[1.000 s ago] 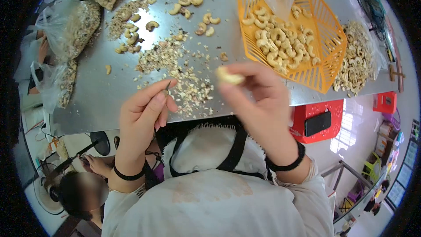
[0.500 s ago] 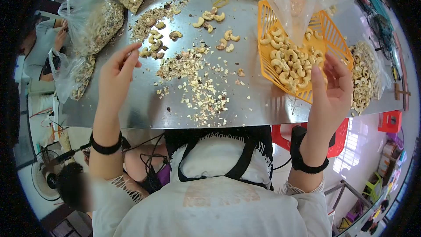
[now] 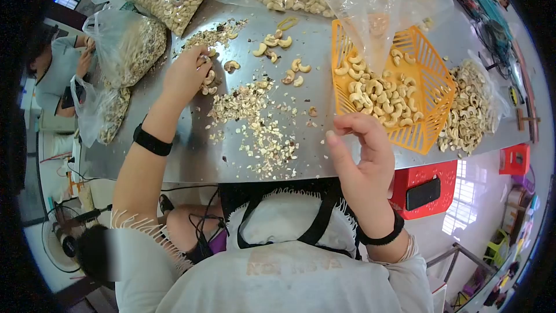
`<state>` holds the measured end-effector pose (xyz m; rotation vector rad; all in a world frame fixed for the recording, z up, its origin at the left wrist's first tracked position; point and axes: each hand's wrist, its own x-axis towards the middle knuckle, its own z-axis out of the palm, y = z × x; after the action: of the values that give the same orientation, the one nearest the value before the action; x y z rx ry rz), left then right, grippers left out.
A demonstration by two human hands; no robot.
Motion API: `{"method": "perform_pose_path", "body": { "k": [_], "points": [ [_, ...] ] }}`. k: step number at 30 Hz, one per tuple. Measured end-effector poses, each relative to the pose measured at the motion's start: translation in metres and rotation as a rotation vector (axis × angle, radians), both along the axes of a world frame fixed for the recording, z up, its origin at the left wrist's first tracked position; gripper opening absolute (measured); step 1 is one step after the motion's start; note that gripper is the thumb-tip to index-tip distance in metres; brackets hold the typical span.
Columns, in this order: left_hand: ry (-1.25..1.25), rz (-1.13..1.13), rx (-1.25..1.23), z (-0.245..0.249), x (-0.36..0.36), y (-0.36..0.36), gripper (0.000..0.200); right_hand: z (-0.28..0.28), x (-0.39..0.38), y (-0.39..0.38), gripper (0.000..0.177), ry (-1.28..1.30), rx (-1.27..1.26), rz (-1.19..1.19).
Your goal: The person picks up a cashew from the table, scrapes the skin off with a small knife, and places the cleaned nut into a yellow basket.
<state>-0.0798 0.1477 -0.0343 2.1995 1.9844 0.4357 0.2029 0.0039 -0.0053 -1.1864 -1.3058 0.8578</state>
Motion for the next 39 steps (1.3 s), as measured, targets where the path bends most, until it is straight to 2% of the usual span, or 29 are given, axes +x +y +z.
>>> {"method": "perform_pose_path", "body": {
  "k": [5,7,8,10,12,14,16,17,18,22,24,25,26,28,30,32,33,34,35,39],
  "points": [
    [0.004,0.005,0.048,-0.002,-0.002,-0.001,0.024,-0.006,-0.007,-0.002,0.018,0.013,-0.017,0.053],
    [-0.168,0.018,0.090,0.002,0.001,-0.004,0.020,-0.008,-0.011,-0.004,0.017,0.035,-0.039,0.102],
    [-0.167,0.011,0.091,0.006,0.004,-0.007,0.020,-0.009,-0.012,-0.003,0.017,0.036,-0.038,0.096],
    [-0.363,-0.007,0.010,0.023,0.019,-0.019,0.019,-0.010,-0.012,-0.004,0.014,-0.013,-0.084,0.125],
    [-0.414,-0.087,0.034,0.034,0.034,-0.027,0.018,-0.012,-0.014,-0.003,0.013,-0.012,-0.061,0.076],
    [-0.644,-0.127,-0.088,0.052,0.054,-0.034,0.016,-0.012,-0.010,-0.002,0.014,0.000,-0.025,0.095],
    [-0.712,-0.189,-0.149,0.075,0.081,-0.037,0.014,-0.004,-0.002,-0.003,0.014,-0.129,0.008,0.079],
    [-0.759,-0.193,-0.204,0.086,0.094,-0.038,0.013,-0.007,-0.001,-0.004,0.013,-0.072,0.001,0.074],
    [-0.770,-0.241,-0.217,0.095,0.109,-0.039,0.013,-0.004,0.002,-0.007,0.013,-0.088,0.003,0.027],
    [-0.807,-0.440,-0.351,0.123,0.172,-0.050,0.013,-0.005,0.014,-0.018,0.012,0.059,-0.046,0.079],
    [-0.646,-0.564,-0.443,0.133,0.201,-0.053,0.013,-0.008,0.021,-0.024,0.012,0.097,-0.046,0.077],
    [-0.745,-0.645,-0.381,0.124,0.216,-0.054,0.013,-0.007,0.026,-0.026,0.012,0.106,-0.070,0.090],
    [-0.743,-0.667,-0.379,0.122,0.230,-0.054,0.013,-0.007,0.030,-0.029,0.012,0.118,-0.095,0.105],
    [-0.519,-0.927,-0.193,0.124,0.259,-0.048,0.015,-0.009,0.036,-0.033,0.013,0.101,-0.084,0.081],
    [-0.452,-0.937,-0.146,0.127,0.292,-0.042,0.018,-0.009,0.040,-0.037,0.013,0.135,-0.167,0.124],
    [-0.562,-0.910,-0.291,0.132,0.322,-0.032,0.019,-0.009,0.044,-0.039,0.013,0.127,-0.133,0.106],
    [-0.555,-0.915,-0.291,0.134,0.334,-0.027,0.019,-0.008,0.046,-0.040,0.012,0.133,-0.152,0.107],
    [-0.669,-0.893,-0.231,0.136,0.345,-0.023,0.020,-0.007,0.047,-0.040,0.012,0.140,-0.172,0.108],
    [-0.785,-0.867,-0.169,0.136,0.350,-0.021,0.020,-0.008,0.048,-0.041,0.012,0.145,-0.170,0.107],
    [-0.721,-0.813,-0.115,0.151,0.324,-0.024,0.019,-0.013,0.050,-0.041,0.012,0.123,-0.147,0.090]
  ]
}}
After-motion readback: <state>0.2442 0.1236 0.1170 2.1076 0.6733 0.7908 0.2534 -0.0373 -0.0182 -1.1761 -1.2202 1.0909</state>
